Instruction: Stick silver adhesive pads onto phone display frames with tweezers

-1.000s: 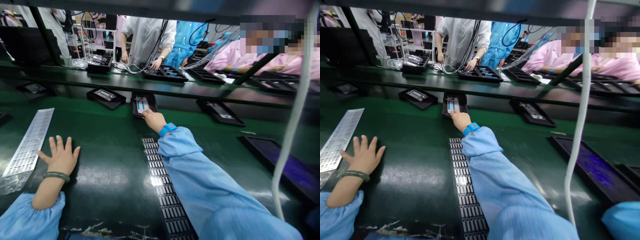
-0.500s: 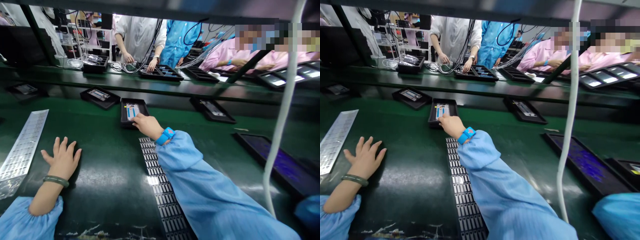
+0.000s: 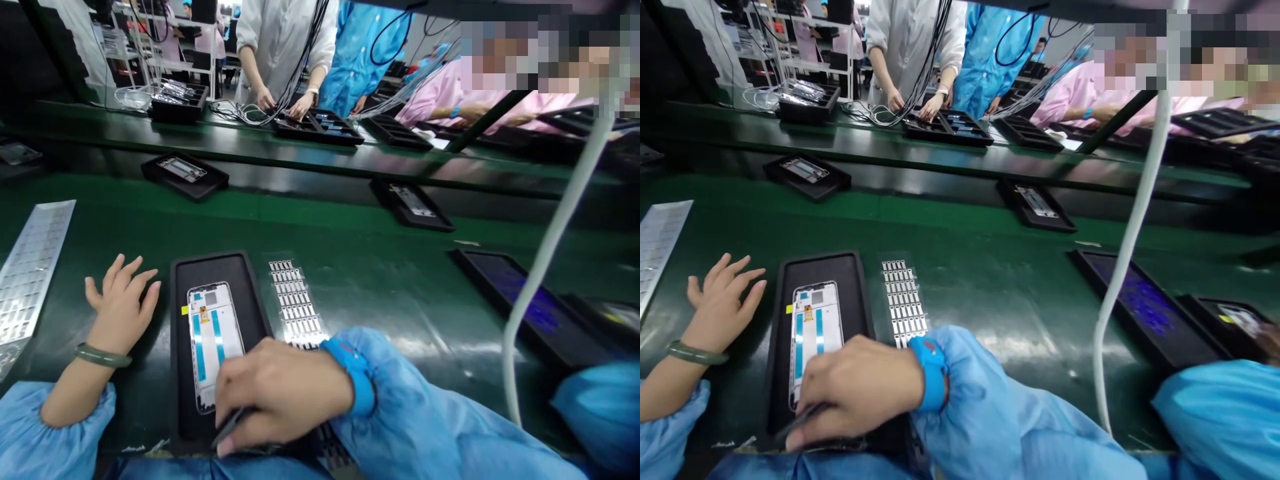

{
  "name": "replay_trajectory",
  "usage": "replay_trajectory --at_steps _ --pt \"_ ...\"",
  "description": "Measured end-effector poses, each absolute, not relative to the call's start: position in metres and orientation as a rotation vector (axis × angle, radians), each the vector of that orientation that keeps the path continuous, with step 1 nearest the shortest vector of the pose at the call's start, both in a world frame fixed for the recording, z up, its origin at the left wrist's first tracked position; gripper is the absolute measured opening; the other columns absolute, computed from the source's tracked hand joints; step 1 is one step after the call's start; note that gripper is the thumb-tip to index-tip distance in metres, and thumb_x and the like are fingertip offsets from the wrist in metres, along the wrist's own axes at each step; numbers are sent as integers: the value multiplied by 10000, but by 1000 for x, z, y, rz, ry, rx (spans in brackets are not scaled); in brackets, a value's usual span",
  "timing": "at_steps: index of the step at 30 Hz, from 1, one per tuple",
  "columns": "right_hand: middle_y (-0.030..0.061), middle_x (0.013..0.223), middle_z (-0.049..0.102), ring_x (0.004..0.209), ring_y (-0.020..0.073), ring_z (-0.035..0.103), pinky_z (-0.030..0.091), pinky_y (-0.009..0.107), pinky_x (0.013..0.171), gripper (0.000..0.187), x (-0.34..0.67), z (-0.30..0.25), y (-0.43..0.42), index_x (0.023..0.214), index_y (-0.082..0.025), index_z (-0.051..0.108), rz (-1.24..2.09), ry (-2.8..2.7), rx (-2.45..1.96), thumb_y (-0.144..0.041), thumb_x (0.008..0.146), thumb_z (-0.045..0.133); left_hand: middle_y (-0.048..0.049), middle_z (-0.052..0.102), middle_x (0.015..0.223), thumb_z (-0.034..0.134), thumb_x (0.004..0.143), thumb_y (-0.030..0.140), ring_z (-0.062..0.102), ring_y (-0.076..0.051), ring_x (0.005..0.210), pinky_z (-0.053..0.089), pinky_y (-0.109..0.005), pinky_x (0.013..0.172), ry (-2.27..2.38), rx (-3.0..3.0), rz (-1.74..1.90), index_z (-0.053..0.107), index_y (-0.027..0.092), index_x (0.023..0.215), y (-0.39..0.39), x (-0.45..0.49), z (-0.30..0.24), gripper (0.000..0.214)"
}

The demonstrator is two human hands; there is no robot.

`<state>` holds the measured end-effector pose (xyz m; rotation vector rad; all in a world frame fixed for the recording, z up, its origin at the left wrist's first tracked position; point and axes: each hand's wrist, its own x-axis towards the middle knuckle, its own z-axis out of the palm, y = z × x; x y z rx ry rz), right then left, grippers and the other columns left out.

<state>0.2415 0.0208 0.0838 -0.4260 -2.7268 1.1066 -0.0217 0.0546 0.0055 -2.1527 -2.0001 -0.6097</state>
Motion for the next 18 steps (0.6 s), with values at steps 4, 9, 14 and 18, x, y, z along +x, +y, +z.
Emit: replay_trajectory --at_steps 4,9,14,18 --pt "37 830 651 740 101 610 489 218 696 360 278 75 62 841 -150 604 1158 -1965 -895 -426 932 392 -123 548 1244 398 905 307 332 -291 1317 162 -597 1052 -1852 -2227 -737 584 202 1030 54 -18 9 248" --pt "6 607 603 418 76 524 427 173 365 431 330 34 113 763 -178 499 986 -1095 -1367 -581 873 395 -94 527 1275 426 899 302 371 -230 1297 264 -479 1075 -1472 -2610 -816 521 203 1143 54 7 18 280" --pt "-12 645 614 518 109 626 570 234 494 276 341 5 126 815 -178 483 1068 -942 -1414 -366 762 678 -80 461 1371 359 930 412 389 -206 1286 251 -487 1087 -1086 -3038 -382 423 214 1284 48 63 35 410" --pt "-29 607 601 476 107 618 561 218 443 216 337 0 128 805 -180 478 1062 -935 -1435 -294 778 660 -91 416 1410 311 917 507 364 -252 1302 233 -556 1072 -970 -3143 -191 405 195 1310 46 107 39 511"
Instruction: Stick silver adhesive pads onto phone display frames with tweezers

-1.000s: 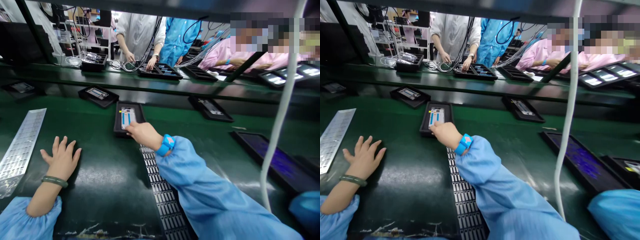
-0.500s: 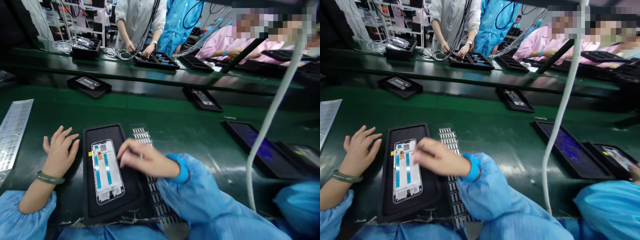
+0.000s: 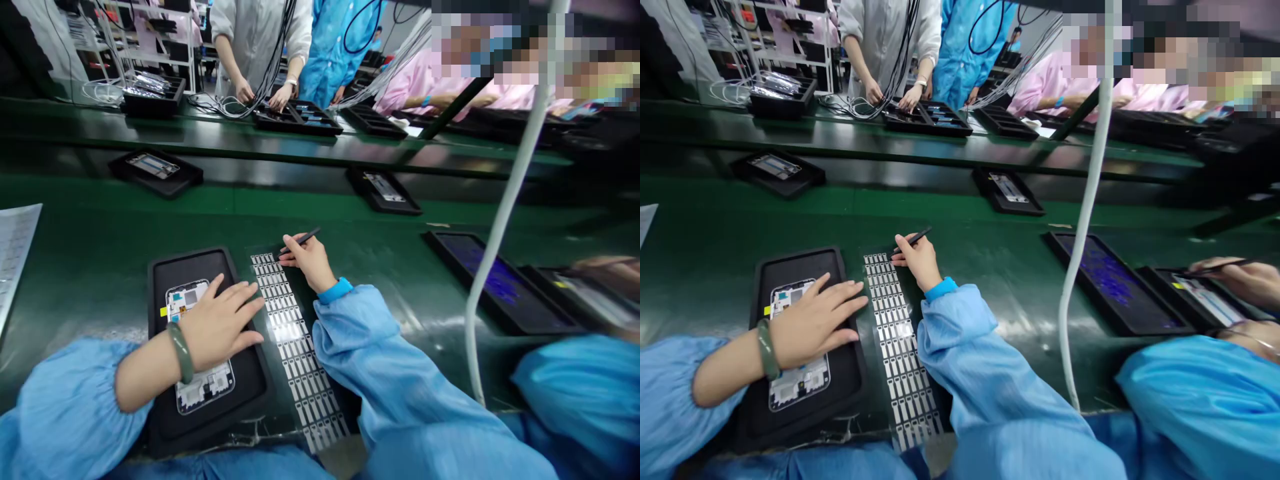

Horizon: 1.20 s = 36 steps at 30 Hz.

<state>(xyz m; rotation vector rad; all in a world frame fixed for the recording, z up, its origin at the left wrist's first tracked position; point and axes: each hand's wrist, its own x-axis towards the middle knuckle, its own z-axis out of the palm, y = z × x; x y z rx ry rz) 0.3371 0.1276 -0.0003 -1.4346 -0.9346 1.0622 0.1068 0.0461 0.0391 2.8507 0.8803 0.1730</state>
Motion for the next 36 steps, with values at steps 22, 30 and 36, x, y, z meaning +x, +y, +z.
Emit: replay_trajectory --at_steps 22,30,36 --pt "-27 576 605 434 105 612 540 192 394 209 329 -4 134 817 -161 504 1038 -965 -1459 -287 765 662 -102 501 1336 396 901 448 407 -270 1261 69 -612 1087 851 2742 268 545 195 1162 46 137 16 393" --pt "-25 566 607 428 110 617 534 183 386 218 329 -5 135 823 -155 510 1063 -934 -1445 -278 757 677 -101 514 1321 403 899 432 414 -272 1255 60 -615 1086 850 2743 276 549 190 1153 46 137 16 380" --pt "-32 537 608 407 97 602 517 157 375 174 329 1 135 804 -154 521 1159 -840 -1390 -205 758 680 -105 514 1319 403 898 429 415 -272 1253 54 -605 1091 840 2745 291 555 189 1149 46 137 16 379"
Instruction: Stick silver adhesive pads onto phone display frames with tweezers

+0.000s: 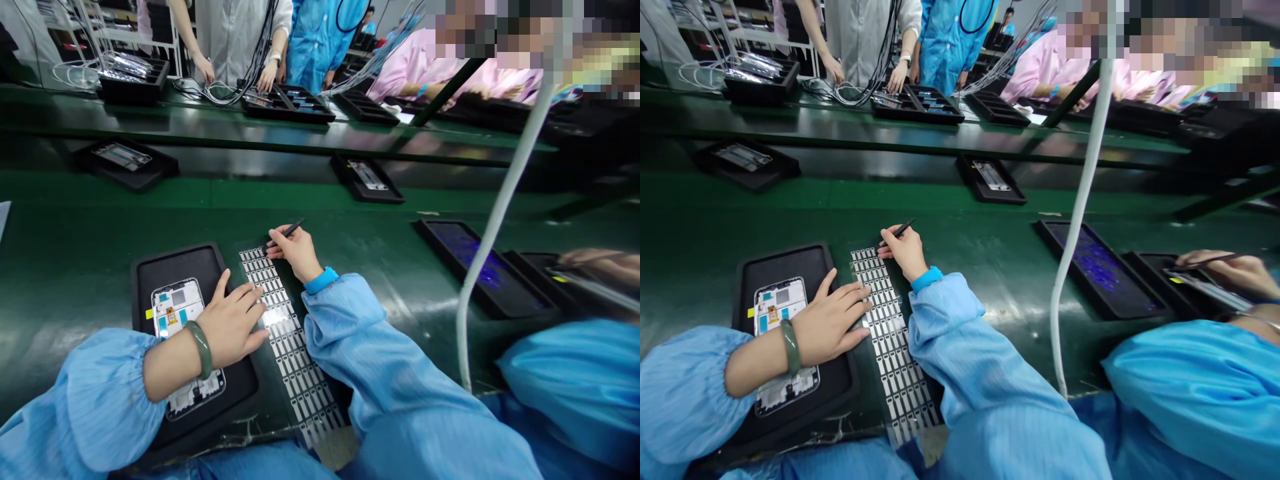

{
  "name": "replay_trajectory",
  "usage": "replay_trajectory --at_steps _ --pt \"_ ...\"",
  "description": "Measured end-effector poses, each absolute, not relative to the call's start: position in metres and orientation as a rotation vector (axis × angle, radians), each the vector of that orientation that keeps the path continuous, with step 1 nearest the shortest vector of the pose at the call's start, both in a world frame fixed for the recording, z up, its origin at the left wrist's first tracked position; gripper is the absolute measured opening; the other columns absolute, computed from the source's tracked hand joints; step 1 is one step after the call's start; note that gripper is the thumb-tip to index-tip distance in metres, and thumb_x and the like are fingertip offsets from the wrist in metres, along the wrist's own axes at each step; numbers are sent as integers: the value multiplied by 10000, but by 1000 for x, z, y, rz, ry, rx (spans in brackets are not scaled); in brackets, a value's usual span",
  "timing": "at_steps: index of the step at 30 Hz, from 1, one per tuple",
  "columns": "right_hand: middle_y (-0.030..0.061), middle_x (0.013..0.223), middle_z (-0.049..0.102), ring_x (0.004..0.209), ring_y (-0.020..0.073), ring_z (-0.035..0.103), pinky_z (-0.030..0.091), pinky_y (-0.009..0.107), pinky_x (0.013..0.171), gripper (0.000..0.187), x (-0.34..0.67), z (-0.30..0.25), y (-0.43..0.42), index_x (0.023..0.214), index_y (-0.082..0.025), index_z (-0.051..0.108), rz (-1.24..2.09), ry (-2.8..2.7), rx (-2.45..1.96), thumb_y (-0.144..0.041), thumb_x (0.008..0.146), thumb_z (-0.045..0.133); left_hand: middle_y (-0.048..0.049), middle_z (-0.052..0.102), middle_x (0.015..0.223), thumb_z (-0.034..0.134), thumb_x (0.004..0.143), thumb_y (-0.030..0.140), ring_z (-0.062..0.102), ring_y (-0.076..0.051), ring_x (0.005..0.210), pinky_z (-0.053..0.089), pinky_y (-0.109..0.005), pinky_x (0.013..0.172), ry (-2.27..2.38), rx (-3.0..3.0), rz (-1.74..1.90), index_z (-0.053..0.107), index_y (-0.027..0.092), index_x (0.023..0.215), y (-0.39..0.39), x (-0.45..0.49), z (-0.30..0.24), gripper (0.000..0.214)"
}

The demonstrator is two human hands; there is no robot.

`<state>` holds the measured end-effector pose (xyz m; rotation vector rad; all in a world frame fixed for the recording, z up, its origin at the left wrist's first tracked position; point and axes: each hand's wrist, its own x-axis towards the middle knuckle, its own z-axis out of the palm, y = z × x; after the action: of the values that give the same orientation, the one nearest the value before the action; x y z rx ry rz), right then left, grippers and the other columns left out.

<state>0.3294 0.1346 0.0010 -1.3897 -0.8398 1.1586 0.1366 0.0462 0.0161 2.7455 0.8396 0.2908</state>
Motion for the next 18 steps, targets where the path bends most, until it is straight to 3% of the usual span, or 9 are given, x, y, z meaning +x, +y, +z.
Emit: replay_trajectory --at_steps 4,11,14,16,18 --pt "-1 579 644 407 49 572 526 117 434 85 336 12 135 768 -135 546 1315 -719 -1288 -161 822 606 -109 517 1311 430 889 412 422 -274 1247 51 -610 1090 835 2730 308 559 184 1144 46 137 16 365" --pt "-24 594 651 402 15 543 487 62 424 129 334 37 125 757 -150 543 1433 -591 -1126 -183 882 530 -108 523 1304 505 855 380 410 -280 1261 50 -609 1091 810 2556 443 577 192 1093 47 136 21 311" --pt "-18 629 672 432 27 566 497 78 438 71 319 46 112 803 -166 546 1466 -618 -1071 -207 857 568 -89 578 1220 506 854 340 496 -237 1171 263 -522 1065 915 2316 630 564 206 1088 51 127 34 276" --pt "-17 651 683 449 37 579 501 91 444 97 305 51 101 839 -177 550 1489 -677 -1014 -236 815 623 -83 639 1058 457 876 347 601 -191 969 456 -407 905 1042 2110 752 548 191 1078 53 118 44 271" --pt "-15 670 690 459 44 589 507 103 452 170 289 56 91 864 -183 556 1522 -749 -954 -275 773 666 -66 661 911 427 887 381 631 -153 774 521 -311 711 1142 1930 829 545 174 1036 53 109 52 281"
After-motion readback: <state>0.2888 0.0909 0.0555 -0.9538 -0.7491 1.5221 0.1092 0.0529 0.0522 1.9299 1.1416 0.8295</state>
